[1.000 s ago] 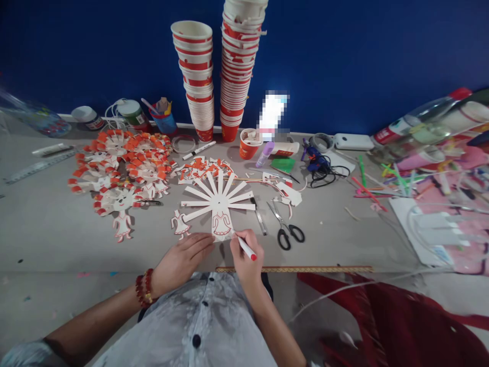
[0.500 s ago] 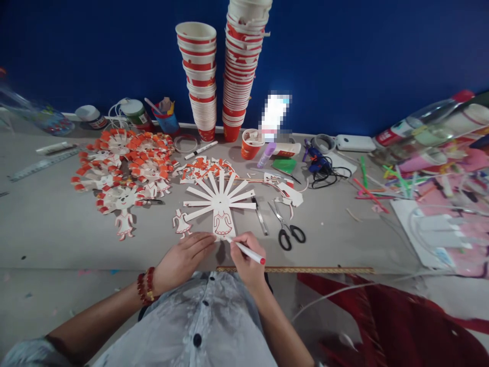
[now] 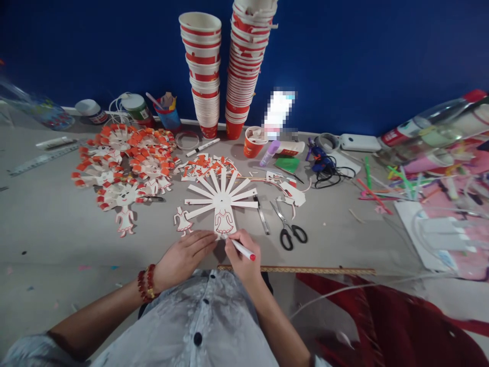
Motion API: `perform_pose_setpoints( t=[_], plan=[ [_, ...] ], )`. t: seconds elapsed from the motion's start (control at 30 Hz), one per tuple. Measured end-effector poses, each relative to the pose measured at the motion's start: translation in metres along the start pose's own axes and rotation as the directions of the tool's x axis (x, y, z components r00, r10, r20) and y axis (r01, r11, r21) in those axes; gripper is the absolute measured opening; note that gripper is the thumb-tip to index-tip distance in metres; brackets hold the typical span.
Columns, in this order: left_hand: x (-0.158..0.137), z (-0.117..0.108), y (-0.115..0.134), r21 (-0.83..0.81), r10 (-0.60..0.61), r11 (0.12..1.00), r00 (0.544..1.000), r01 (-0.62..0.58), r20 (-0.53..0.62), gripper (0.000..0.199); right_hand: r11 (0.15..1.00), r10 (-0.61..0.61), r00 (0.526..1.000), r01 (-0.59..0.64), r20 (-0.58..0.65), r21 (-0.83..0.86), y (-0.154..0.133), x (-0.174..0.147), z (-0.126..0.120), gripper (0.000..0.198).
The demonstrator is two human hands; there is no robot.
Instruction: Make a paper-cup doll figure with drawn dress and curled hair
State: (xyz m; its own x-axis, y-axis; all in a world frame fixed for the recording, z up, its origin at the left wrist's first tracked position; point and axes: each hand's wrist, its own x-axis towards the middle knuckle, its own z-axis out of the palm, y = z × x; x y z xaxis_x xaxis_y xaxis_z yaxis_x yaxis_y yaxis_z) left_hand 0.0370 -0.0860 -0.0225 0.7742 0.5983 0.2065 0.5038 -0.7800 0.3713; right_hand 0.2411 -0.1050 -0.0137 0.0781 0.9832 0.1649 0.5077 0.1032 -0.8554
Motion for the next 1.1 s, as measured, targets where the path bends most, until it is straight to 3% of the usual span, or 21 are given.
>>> perform_pose_setpoints(
  t=[1.1],
  plan=[
    [-0.0001, 0.0014, -0.0004, -0.007, -0.007, 1.000, 1.000, 0.007, 0.008, 0.036, 0.999, -0.039, 0.999, 0.040, 0.029, -0.023, 0.0001, 0.0010, -0.0005, 0.011]
  ],
)
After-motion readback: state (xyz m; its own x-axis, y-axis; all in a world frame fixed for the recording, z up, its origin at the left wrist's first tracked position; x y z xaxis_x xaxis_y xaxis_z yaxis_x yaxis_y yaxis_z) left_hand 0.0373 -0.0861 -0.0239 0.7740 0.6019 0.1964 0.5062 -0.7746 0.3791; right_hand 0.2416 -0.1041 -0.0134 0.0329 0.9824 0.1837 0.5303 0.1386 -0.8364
